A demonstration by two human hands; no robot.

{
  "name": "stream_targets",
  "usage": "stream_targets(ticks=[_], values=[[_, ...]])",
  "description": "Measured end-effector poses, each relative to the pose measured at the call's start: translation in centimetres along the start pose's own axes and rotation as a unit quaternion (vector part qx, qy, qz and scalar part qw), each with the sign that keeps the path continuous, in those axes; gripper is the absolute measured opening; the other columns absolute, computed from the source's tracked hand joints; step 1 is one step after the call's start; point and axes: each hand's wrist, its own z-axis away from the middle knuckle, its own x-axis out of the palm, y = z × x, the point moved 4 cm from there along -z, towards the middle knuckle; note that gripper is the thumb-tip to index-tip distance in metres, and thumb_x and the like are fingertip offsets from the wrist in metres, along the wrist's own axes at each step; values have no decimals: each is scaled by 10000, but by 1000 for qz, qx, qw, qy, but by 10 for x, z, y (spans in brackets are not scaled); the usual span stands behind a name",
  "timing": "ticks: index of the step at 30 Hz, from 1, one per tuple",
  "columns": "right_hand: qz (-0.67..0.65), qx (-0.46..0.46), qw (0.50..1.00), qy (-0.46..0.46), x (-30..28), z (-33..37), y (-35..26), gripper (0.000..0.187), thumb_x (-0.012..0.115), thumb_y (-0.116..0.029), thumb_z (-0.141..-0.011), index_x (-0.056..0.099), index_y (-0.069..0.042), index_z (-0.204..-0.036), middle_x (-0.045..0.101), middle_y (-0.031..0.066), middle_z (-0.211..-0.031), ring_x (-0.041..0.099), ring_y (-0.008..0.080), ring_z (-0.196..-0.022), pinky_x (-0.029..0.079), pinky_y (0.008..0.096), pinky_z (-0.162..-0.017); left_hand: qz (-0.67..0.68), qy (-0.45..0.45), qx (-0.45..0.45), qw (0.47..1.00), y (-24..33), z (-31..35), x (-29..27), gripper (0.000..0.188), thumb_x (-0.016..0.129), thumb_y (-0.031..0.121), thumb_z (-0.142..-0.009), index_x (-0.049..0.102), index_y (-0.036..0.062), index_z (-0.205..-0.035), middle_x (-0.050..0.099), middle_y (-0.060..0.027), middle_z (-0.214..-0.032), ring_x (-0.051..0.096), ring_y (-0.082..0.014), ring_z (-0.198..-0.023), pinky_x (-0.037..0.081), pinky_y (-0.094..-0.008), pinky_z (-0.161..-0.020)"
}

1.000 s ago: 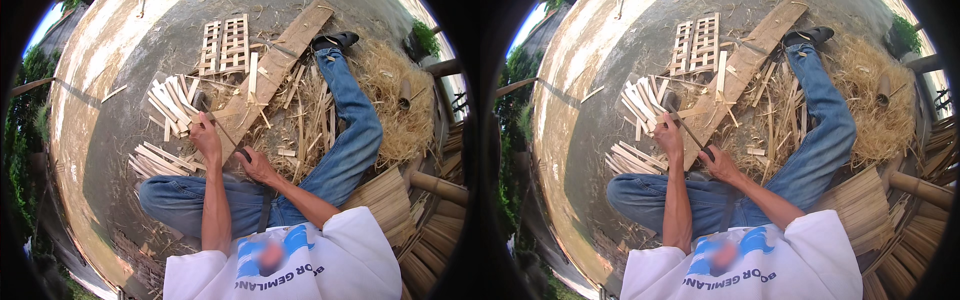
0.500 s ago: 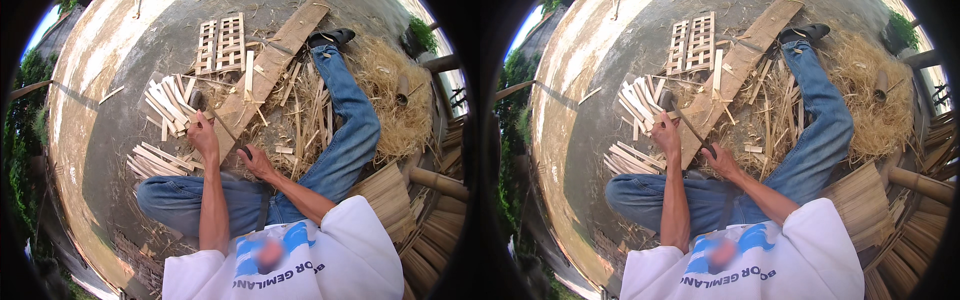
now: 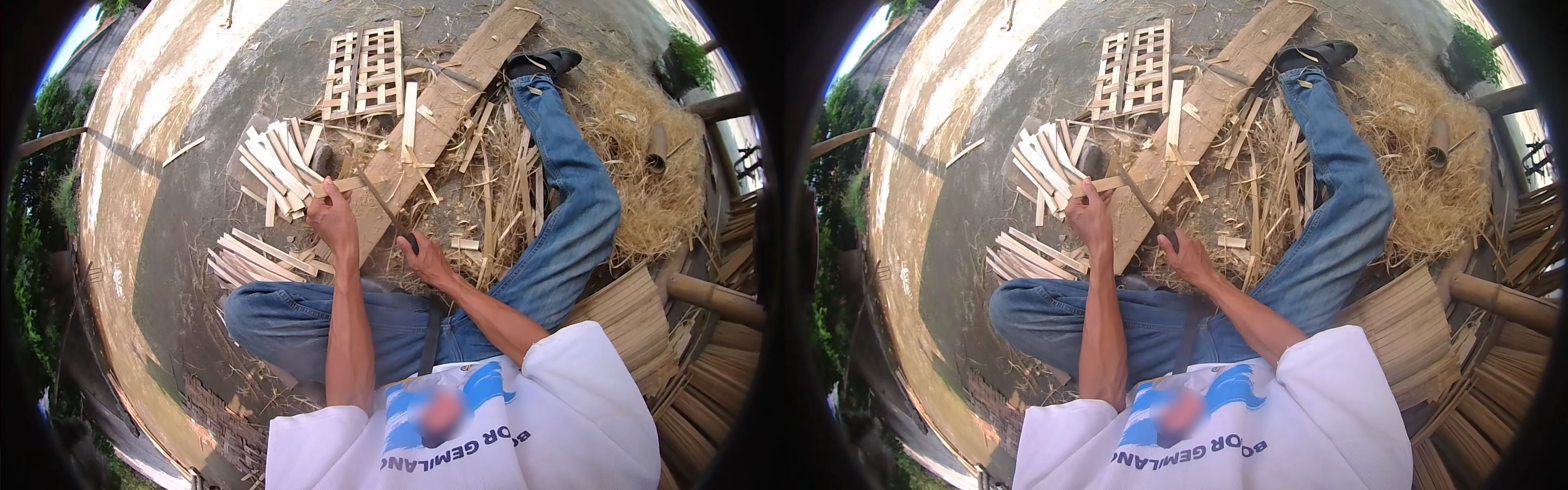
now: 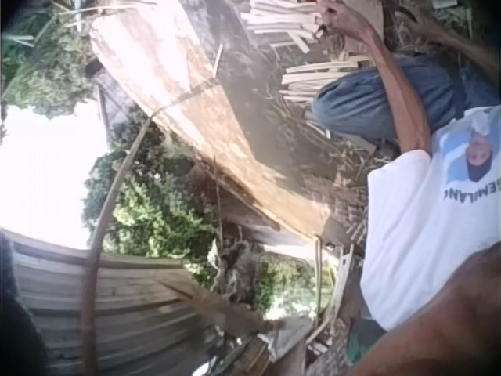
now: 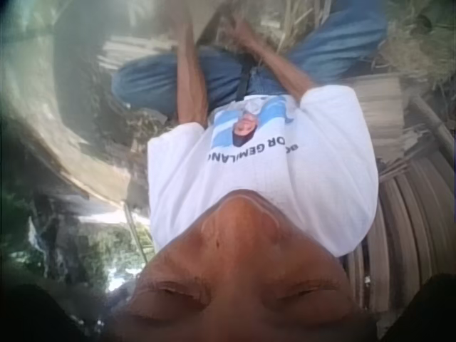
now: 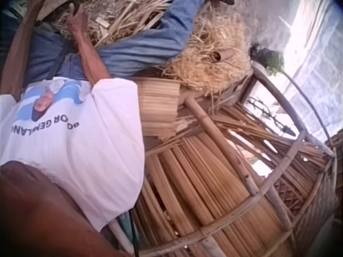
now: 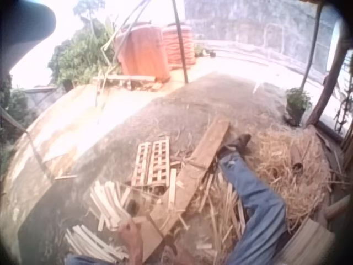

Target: The person sits on the ground and uses a knife to shave and cut thin wooden strips into smaller pieces. They repeatedly pick up strips, slice them, and place the cut pieces into a pile on the ground.

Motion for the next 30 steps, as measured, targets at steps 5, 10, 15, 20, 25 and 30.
stream_targets(ticks=[5, 10, 15, 20, 25, 30], values=[[-12, 3, 999, -33, -4, 1, -4, 544, 535, -503, -1038, 599, 32, -961, 638, 252, -717, 669, 398, -689, 491, 505, -656, 24, -1, 10, 1000, -2, 1, 2, 418, 589, 240, -1044, 732, -131, -914, 754, -183, -773, 758, -224, -695, 603, -314, -646], [-5, 17, 1000, -1, -6, 0, 3, 547, 542, -509, -1035, 597, 28, -951, 629, 245, -698, 658, 386, -665, 491, 501, -645, 24, -2, 12, 1000, -4, -1, 1, 413, 589, 243, -1045, 735, -129, -938, 751, -179, -763, 755, -220, -687, 609, -312, -649], [-46, 84, 995, -3, 3, -3, 24, 583, 532, -526, -1036, 619, 44, -950, 643, 232, -724, 658, 367, -689, 494, 490, -667, 49, 8, -24, 998, -4, 0, -2, 385, 619, 230, -1034, 739, -127, -952, 743, -175, -760, 747, -221, -664, 616, -316, -657], [-23, 66, 997, 31, -6, -4, 24, 590, 533, -530, -1035, 626, 41, -916, 634, 196, -707, 680, 361, -721, 511, 470, -705, 40, -19, 0, 999, 3, -5, 6, 323, 641, 182, -1020, 719, -115, -1120, 752, -185, -872, 756, -202, -806, 615, -308, -730], [-44, 55, 997, -33, -9, -4, -10, 584, 556, -522, -1028, 607, 49, -914, 595, 191, -678, 617, 332, -662, 490, 453, -662, 96, -54, -7, 994, -25, -11, 4, 322, 659, 194, -1015, 722, -92, -1148, 753, -169, -874, 744, -174, -830, 582, -314, -712], [-94, -15, 995, -38, -5, -2, -52, 558, 568, -507, -1028, 596, 29, -877, 579, 187, -667, 557, 300, -616, 471, 444, -627, 26, -80, -4, 996, -27, -14, 3, 298, 654, 183, -1019, 727, -76, -1147, 751, -148, -889, 736, -170, -843, 593, -306, -789]])
